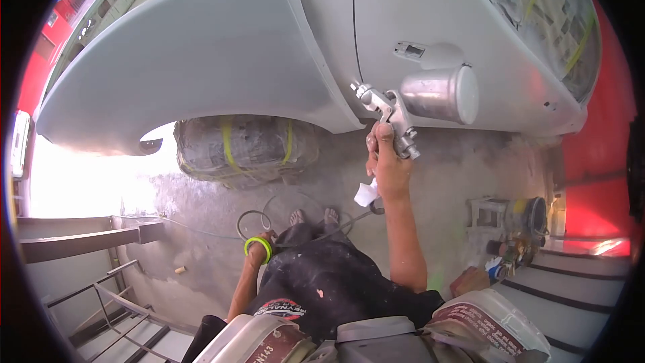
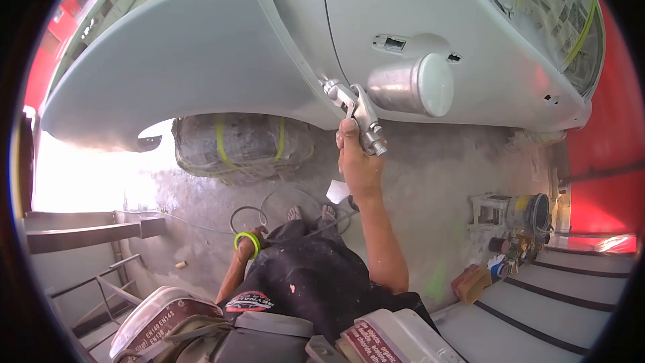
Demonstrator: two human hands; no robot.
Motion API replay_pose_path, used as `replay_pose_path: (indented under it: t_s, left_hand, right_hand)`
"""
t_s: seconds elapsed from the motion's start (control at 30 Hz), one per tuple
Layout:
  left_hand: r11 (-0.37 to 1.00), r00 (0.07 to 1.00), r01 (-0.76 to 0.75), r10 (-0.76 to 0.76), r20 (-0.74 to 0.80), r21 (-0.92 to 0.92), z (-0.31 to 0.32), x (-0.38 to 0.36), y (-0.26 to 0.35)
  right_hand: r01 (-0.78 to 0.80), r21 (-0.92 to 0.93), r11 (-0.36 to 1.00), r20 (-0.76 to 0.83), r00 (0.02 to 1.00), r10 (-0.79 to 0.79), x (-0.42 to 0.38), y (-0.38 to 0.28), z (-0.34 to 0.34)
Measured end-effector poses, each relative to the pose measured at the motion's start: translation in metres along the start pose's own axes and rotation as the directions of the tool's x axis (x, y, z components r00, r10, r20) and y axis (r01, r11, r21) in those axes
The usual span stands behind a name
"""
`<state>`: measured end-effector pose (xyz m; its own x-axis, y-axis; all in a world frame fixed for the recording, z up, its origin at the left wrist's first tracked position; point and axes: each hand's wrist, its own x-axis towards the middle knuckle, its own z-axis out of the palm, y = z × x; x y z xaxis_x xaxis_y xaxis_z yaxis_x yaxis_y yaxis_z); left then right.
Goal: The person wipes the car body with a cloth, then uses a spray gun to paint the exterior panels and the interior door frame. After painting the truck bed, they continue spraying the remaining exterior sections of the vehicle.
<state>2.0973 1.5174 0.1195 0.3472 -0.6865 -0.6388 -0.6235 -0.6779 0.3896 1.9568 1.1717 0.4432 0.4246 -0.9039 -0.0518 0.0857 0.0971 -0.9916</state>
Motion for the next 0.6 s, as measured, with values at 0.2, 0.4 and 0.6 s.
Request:
replay_pose_path:
  t_s: [0.2,0.4,0.6]
  left_hand:
    - [0.999,0.999,-0.032,0.032,-0.005,-0.006,0.008,-0.007,0.012]
    - [0.991,0.992,-0.126,0.126,-0.008,-0.052,0.007,0.033,0.025]
    - [0.857,0.857,-0.515,0.515,0.002,0.019,-0.069,0.056,0.065]
  right_hand:
    - [-0.248,-0.035,0.968,-0.151,0.959,0.240,-0.021,0.065,-0.024]
    - [-0.057,-0.502,0.863,0.037,0.996,0.087,-0.015,0.045,-0.043]
    - [0.412,-0.648,0.641,0.221,0.906,-0.360,0.017,-0.115,0.055]
